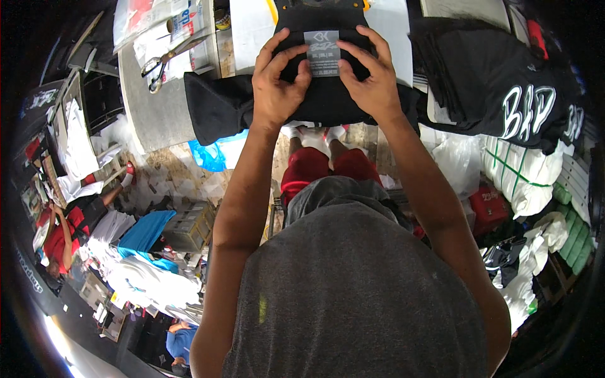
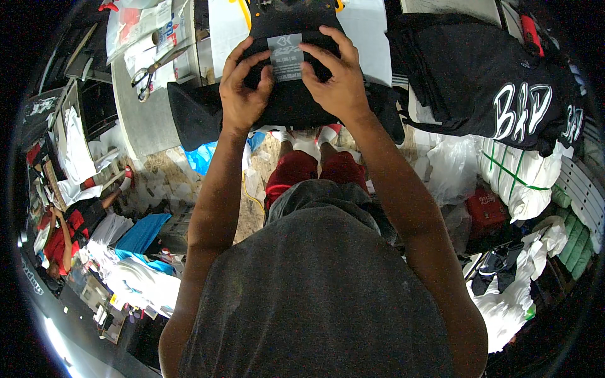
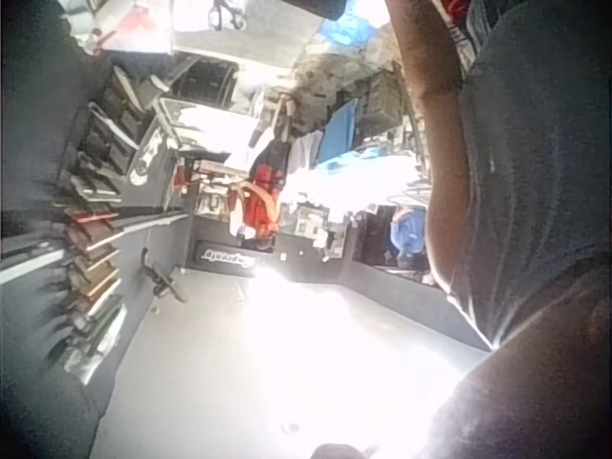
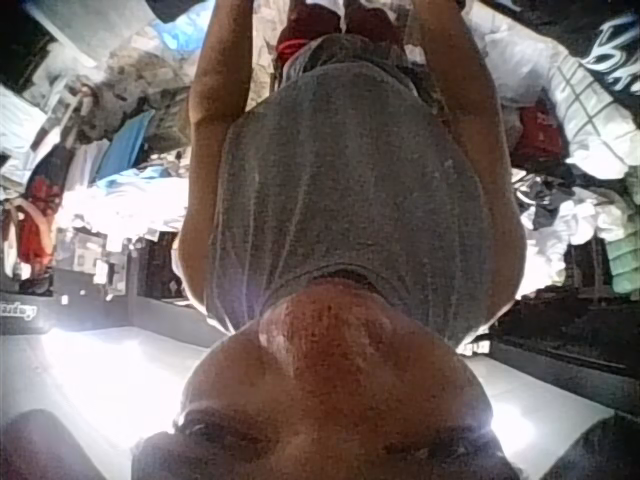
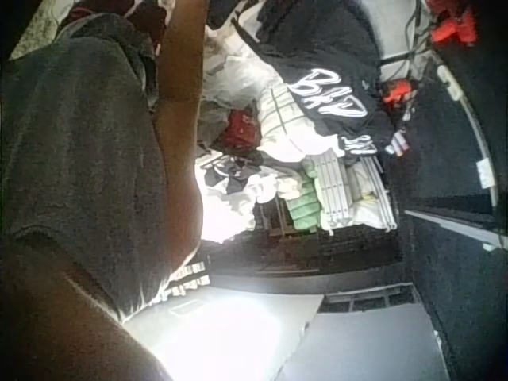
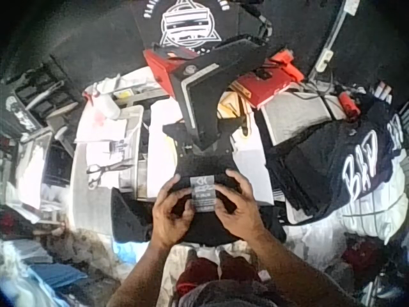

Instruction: The person cuts label transfers using scissors, positions shirts onto the heat press platen, places the labels onto the shirts by hand, and presses the heat press machine down to apply the labels.

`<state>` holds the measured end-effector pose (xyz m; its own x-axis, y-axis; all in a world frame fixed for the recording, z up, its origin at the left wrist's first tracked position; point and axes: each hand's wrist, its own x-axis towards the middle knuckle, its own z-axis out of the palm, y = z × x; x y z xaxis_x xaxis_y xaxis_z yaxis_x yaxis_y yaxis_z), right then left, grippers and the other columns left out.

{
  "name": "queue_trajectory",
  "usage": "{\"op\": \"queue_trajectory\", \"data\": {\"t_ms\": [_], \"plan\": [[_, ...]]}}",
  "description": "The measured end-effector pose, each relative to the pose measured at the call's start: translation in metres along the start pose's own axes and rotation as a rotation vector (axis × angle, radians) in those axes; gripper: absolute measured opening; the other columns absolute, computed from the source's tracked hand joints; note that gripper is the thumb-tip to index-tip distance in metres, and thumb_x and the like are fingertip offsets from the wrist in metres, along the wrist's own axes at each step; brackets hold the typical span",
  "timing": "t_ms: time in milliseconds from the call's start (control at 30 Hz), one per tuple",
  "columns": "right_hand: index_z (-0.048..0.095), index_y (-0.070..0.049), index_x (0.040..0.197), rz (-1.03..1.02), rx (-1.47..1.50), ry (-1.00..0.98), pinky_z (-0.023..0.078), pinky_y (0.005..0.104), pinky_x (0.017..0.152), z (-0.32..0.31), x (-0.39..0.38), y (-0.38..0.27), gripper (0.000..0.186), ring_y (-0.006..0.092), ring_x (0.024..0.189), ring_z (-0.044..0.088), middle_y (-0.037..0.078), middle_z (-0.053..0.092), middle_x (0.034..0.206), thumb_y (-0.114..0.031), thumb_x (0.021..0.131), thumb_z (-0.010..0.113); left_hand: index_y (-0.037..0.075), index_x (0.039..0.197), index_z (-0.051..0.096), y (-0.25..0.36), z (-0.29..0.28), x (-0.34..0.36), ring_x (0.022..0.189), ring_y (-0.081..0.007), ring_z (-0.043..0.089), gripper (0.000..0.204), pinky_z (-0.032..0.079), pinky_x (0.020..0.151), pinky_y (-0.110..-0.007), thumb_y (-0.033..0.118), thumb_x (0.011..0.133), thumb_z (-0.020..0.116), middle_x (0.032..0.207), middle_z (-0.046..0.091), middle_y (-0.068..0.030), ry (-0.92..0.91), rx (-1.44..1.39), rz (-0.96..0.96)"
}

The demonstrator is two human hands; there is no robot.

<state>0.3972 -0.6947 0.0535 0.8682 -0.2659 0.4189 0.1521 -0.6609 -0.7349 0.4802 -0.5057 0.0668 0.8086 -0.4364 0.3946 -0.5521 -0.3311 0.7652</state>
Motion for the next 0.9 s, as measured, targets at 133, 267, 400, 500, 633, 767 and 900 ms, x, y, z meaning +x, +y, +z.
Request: {"op": "queue_trajectory", "data": {"t_ms": [133, 267, 400, 500, 633, 767, 900], "plan": [[0.072, -0.019, 0.119, 0.012, 0.003, -0.005, 0.045, 0.0425, 0.106, 0.0008, -0.0001, 0.0003, 0.041, 0.0330, 0.131, 0.048, 0.012, 0.045, 0.143, -0.012, 0.080, 0.080, 0.007, 0.111, 0.074, -0.0006, -0.0001, -0.0009, 0.125, -0.0296, 0.059, 0.029, 0.048, 0.104, -0.037, 0.005, 0.083, 0.075, 0.140, 0.056, -0.0164, 0.003, -0.004, -0.005], [0.072, -0.019, 0.119, 0.001, -0.008, -0.003, 0.045, 0.0424, 0.106, -0.0004, 0.0005, -0.0002, 0.041, 0.0331, 0.131, 0.048, 0.012, 0.045, 0.143, -0.012, 0.079, 0.080, 0.007, 0.111, 0.074, 0.0009, 0.0008, -0.0013, 0.125, -0.0291, 0.059, 0.028, 0.048, 0.103, -0.037, 0.005, 0.083, 0.075, 0.139, 0.056, -0.0160, -0.002, -0.040, -0.041], [0.072, -0.019, 0.119, 0.003, -0.005, -0.003, 0.045, 0.0425, 0.106, -0.0007, 0.0007, -0.0011, 0.042, 0.0330, 0.131, 0.048, 0.012, 0.045, 0.143, -0.011, 0.079, 0.080, 0.007, 0.111, 0.074, -0.0006, 0.0007, -0.0006, 0.125, -0.0292, 0.059, 0.028, 0.048, 0.103, -0.037, 0.004, 0.083, 0.074, 0.140, 0.056, -0.0158, 0.003, -0.008, -0.016], [0.072, -0.018, 0.119, 0.005, -0.012, -0.004, 0.045, 0.0428, 0.106, -0.0005, -0.0002, -0.0008, 0.042, 0.0332, 0.131, 0.048, 0.013, 0.045, 0.142, -0.010, 0.079, 0.079, 0.008, 0.111, 0.074, 0.0008, 0.0003, -0.0009, 0.125, -0.0290, 0.059, 0.029, 0.048, 0.103, -0.037, 0.003, 0.083, 0.073, 0.139, 0.056, -0.0155, -0.003, -0.026, -0.045], [0.072, -0.018, 0.119, -0.003, 0.006, -0.001, 0.045, 0.0430, 0.106, 0.0009, -0.0007, 0.0006, 0.042, 0.0333, 0.131, 0.048, 0.013, 0.045, 0.142, -0.010, 0.079, 0.079, 0.008, 0.111, 0.074, 0.0022, -0.0003, -0.0007, 0.126, -0.0288, 0.059, 0.029, 0.047, 0.103, -0.037, 0.003, 0.082, 0.073, 0.139, 0.056, -0.0151, 0.004, -0.017, -0.041], [0.073, -0.018, 0.119, -0.004, 0.008, 0.001, 0.045, 0.0429, 0.106, 0.0013, -0.0002, 0.0006, 0.041, 0.0330, 0.131, 0.048, 0.013, 0.045, 0.142, -0.010, 0.079, 0.079, 0.008, 0.110, 0.074, 0.0024, -0.0004, -0.0009, 0.126, -0.0289, 0.058, 0.029, 0.047, 0.104, -0.037, 0.003, 0.082, 0.073, 0.139, 0.057, -0.0153, 0.007, -0.030, -0.050], [0.073, -0.019, 0.119, 0.003, 0.019, 0.007, 0.045, 0.0421, 0.105, 0.0007, -0.0004, 0.0006, 0.041, 0.0327, 0.130, 0.048, 0.012, 0.045, 0.142, -0.010, 0.079, 0.079, 0.008, 0.110, 0.074, 0.0032, -0.0001, 0.0001, 0.126, -0.0291, 0.058, 0.029, 0.047, 0.104, -0.037, 0.003, 0.081, 0.073, 0.139, 0.057, -0.0162, 0.007, -0.041, -0.052]]}}
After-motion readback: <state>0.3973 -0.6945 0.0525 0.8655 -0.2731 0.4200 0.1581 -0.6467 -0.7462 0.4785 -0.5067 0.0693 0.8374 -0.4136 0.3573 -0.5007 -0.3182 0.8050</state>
